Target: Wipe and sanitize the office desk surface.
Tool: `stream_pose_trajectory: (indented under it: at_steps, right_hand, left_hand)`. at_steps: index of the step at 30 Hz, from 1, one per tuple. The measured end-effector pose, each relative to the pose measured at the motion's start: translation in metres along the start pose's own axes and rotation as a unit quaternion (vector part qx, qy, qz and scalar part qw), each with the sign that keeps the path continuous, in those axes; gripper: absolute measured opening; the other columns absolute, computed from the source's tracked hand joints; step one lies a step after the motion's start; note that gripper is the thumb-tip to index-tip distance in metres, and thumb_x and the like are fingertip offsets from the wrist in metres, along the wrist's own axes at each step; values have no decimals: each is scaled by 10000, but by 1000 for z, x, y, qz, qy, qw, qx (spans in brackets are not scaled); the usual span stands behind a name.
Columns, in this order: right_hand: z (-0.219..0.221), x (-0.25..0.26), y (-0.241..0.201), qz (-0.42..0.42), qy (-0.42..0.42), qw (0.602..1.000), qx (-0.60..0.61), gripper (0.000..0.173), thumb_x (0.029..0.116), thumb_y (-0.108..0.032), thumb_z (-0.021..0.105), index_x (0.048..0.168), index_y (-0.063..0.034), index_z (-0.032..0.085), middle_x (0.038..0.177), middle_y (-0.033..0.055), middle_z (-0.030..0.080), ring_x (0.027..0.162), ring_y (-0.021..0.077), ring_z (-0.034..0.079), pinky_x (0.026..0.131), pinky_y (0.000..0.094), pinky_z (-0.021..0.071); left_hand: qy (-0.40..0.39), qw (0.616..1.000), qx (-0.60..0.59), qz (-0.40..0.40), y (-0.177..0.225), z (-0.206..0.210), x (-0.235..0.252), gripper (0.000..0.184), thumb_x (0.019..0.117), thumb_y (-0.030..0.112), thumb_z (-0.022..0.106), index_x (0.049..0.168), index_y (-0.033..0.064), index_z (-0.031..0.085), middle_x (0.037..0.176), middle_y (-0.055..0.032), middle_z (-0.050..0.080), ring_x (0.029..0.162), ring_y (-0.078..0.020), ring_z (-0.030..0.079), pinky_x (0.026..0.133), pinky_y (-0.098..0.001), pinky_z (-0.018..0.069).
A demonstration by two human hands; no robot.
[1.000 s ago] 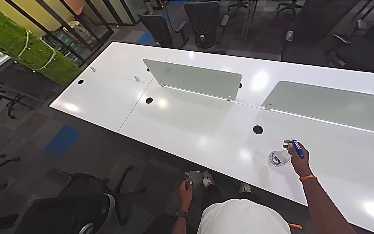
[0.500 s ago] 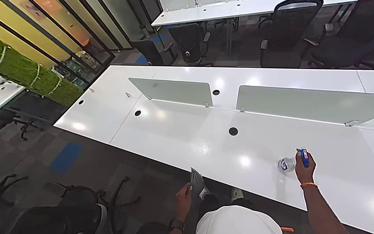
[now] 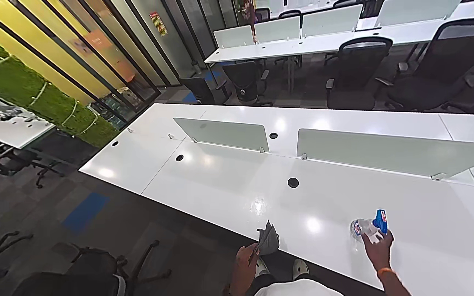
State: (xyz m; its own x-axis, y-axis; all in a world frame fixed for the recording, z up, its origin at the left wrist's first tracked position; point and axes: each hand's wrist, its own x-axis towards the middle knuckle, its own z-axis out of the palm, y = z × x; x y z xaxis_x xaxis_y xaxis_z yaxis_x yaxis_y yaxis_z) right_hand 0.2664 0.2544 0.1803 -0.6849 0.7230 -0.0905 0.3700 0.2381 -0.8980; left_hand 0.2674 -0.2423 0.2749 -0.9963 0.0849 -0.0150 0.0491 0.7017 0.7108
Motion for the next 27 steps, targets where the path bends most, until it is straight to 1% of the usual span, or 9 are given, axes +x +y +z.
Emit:
stream_pose_trajectory:
  at_steps: [3,6,11,15,18,21,23,24,27]
  right_hand:
    - [-3,-55,15,36,31,998,-47,796,950,-170,709,1511,147,243,1471,433,376,1335,538,462,1086,594,432]
    - [4,-105,8,4,-70,991,-112,654,968,-165,674,1462,139,372,1442,408,438,1331,521,480,1118,583,409]
    - [51,-137,-48,-239,-303,919,-83,666,837,-323,815,1372,-17,564,1413,192,578,1364,331,517,1161,503,417]
    - [90,-140,-111,-390,-414,815,-113,651,822,-533,787,1351,-192,622,1489,11,554,1451,190,429,1228,547,273]
    - [106,-136,-136,-425,-476,758,-134,272,883,-354,744,1020,-122,708,993,38,725,1035,188,678,1197,514,312]
    - [108,-128,-163,-450,-529,702,-158,214,912,-282,694,938,-69,693,849,81,705,916,235,691,1194,524,290]
    - [104,-126,-174,-463,-540,693,-120,200,897,-280,713,917,-82,693,842,78,691,904,227,679,1115,466,402]
    - [102,-125,-178,-463,-542,696,-87,211,889,-291,722,905,-83,691,844,85,681,898,236,667,1001,444,479]
    - [97,-120,-195,-425,-541,725,17,227,878,-251,776,926,-41,704,860,108,698,850,209,677,817,387,558]
  left_hand:
    - [-15,1000,-2,10,6,2,3,294,1011,210,587,1241,106,737,1098,-73,764,1044,-212,702,1000,-430,528]
    - [-33,998,0,45,14,9,7,283,1004,175,583,1222,91,743,1123,-79,762,1091,-204,702,1040,-427,513]
    - [-126,982,13,142,40,25,19,283,1015,100,549,1230,93,734,1189,-93,742,1152,-209,692,1066,-428,519]
    - [-147,960,6,238,70,36,27,258,1007,89,557,1185,105,743,1135,-78,757,1104,-213,709,1023,-450,541]
    - [-134,960,-16,245,75,33,25,239,1015,128,560,1155,132,753,1076,-49,762,1072,-181,703,1030,-427,526]
    - [-109,977,-77,168,70,22,20,235,957,164,661,1166,109,753,1107,-63,754,1104,-172,689,1039,-406,527]
    - [-95,981,-90,142,56,16,16,327,897,308,761,1164,118,748,1121,-44,747,1116,-156,675,1047,-392,521]
    - [-103,983,-79,131,49,11,13,377,868,367,786,1150,120,750,1110,-41,745,1118,-162,666,1059,-403,501]
    - [-151,982,-71,89,32,-3,5,364,839,385,805,1031,78,757,993,-61,739,1020,-177,664,1016,-412,491]
